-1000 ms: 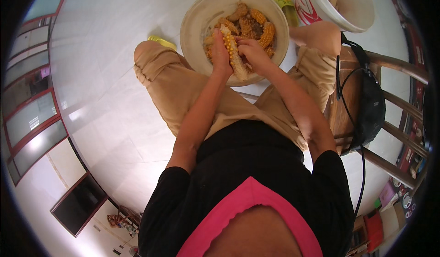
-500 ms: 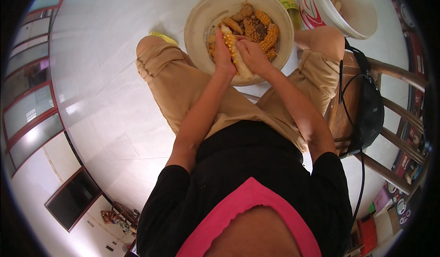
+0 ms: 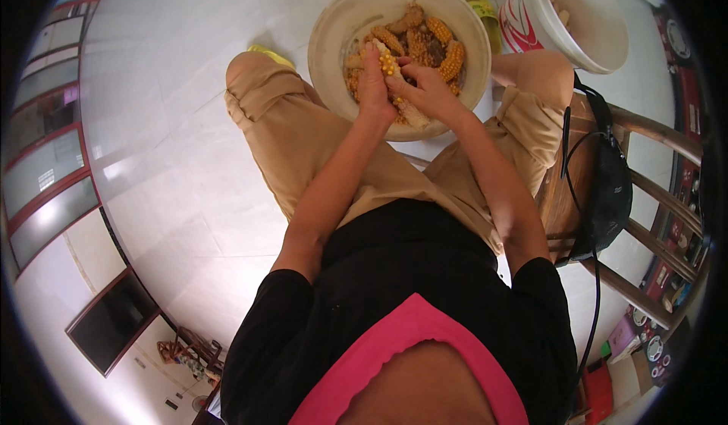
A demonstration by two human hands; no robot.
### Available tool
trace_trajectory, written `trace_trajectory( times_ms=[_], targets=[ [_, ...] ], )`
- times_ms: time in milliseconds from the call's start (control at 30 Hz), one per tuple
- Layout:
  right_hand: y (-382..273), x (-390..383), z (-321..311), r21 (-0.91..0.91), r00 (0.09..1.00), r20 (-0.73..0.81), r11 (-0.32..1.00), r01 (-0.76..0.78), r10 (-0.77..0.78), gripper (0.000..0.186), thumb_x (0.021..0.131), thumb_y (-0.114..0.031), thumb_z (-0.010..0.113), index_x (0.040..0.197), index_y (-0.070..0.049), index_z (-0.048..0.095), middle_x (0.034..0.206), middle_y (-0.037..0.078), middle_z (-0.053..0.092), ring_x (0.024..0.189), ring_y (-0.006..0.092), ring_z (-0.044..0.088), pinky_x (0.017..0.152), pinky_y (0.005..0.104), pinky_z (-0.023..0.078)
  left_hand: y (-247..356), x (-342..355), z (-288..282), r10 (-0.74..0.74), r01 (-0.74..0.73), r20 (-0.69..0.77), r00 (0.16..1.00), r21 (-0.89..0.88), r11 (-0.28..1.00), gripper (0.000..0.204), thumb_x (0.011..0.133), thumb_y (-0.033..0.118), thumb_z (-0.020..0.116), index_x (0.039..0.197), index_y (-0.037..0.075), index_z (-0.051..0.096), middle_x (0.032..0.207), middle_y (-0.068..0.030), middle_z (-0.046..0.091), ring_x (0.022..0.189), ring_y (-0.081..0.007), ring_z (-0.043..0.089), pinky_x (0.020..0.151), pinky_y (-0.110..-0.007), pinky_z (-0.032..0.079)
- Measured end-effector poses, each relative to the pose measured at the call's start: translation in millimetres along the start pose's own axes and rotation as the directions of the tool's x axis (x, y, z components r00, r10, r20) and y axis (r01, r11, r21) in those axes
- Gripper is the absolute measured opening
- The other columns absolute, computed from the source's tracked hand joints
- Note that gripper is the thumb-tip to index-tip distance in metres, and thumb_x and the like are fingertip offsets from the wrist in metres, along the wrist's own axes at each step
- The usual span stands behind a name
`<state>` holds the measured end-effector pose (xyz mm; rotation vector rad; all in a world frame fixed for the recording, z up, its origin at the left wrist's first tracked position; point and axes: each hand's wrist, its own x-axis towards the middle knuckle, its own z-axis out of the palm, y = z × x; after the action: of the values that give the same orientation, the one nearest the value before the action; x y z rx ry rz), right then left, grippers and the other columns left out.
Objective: The person removes kernels from ears of corn by hand into a large white bowl while sitting on a chair.
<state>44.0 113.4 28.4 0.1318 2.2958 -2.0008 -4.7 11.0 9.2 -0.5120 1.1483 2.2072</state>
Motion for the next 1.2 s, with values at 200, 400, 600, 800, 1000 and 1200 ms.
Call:
trace_trajectory(
  times_ms=[200, 400, 600, 800, 1000, 1200],
  targets=[
    [12, 1, 0, 0.023, 0.999, -0.006, 0.999, 0.044, -0.044, 0.029, 0.081, -0.023, 0.049, 0.084, 0.006, 0.055, 0.08, 0.016, 0.057, 0.069, 0.0222, 0.053, 0.065, 0.0289, 0.041, 5, -1, 1, 0.008, -0.005, -0.038, 0.999, 0.086, 0.996, 0.047, 0.08, 0.049, 0.041, 0.092, 0.005, 0.05, 0.079, -0.0088, 0.056, 0.071, -0.0188, 0.055, 0.067, -0.032, 0.047],
    [15, 3, 9, 0.263, 0.996, -0.078, 0.965, -0.012, 0.034, 0.028, 0.082, -0.022, 0.047, 0.087, 0.005, 0.053, 0.075, 0.014, 0.057, 0.067, 0.0209, 0.053, 0.065, 0.0289, 0.041, 12, -3, 8, -0.006, 0.003, -0.04, 0.999, -0.067, 0.998, 0.043, 0.081, 0.046, 0.043, 0.091, 0.005, 0.05, 0.079, -0.0094, 0.056, 0.072, -0.0186, 0.054, 0.067, -0.032, 0.047],
    [4, 0, -1, -0.096, 0.992, 0.03, 0.987, 0.128, -0.126, 0.028, 0.081, -0.023, 0.048, 0.089, 0.003, 0.054, 0.077, 0.016, 0.057, 0.069, 0.0253, 0.054, 0.065, 0.0312, 0.041, 10, -12, 13, 0.057, -0.059, -0.092, 0.994, -0.021, 0.998, 0.034, 0.08, 0.037, 0.051, 0.09, 0.005, 0.048, 0.071, -0.0092, 0.055, 0.062, -0.0163, 0.054, 0.055, -0.028, 0.046],
    [20, 3, 2, -0.069, 0.996, -0.016, 0.994, 0.088, -0.089, 0.028, 0.082, -0.022, 0.047, 0.091, 0.004, 0.053, 0.082, 0.016, 0.056, 0.074, 0.0273, 0.054, 0.066, 0.0325, 0.041, 9, -6, 7, 0.02, -0.022, -0.078, 0.997, -0.027, 0.999, 0.036, 0.079, 0.039, 0.05, 0.091, 0.005, 0.049, 0.072, -0.0091, 0.056, 0.065, -0.0176, 0.054, 0.06, -0.03, 0.047],
    [16, 4, -1, 0.213, 0.998, 0.037, 0.975, -0.066, 0.059, 0.031, 0.081, -0.023, 0.048, 0.094, 0.005, 0.053, 0.082, 0.014, 0.058, 0.074, 0.0235, 0.055, 0.067, 0.0314, 0.041, 10, 0, 3, -0.008, 0.002, -0.055, 0.998, -0.112, 0.994, 0.036, 0.079, 0.038, 0.05, 0.094, 0.006, 0.049, 0.077, -0.0093, 0.056, 0.069, -0.0193, 0.055, 0.062, -0.033, 0.048],
    [3, -2, -6, -0.232, 0.981, 0.17, 0.964, 0.13, -0.092, 0.03, 0.079, -0.023, 0.049, 0.092, 0.004, 0.052, 0.076, 0.019, 0.057, 0.069, 0.0312, 0.055, 0.062, 0.0364, 0.041, 7, -2, 3, 0.034, -0.039, -0.14, 0.99, -0.034, 0.999, 0.031, 0.077, 0.032, 0.055, 0.096, 0.008, 0.049, 0.079, -0.0082, 0.056, 0.067, -0.0184, 0.054, 0.061, -0.033, 0.047]
  ],
)
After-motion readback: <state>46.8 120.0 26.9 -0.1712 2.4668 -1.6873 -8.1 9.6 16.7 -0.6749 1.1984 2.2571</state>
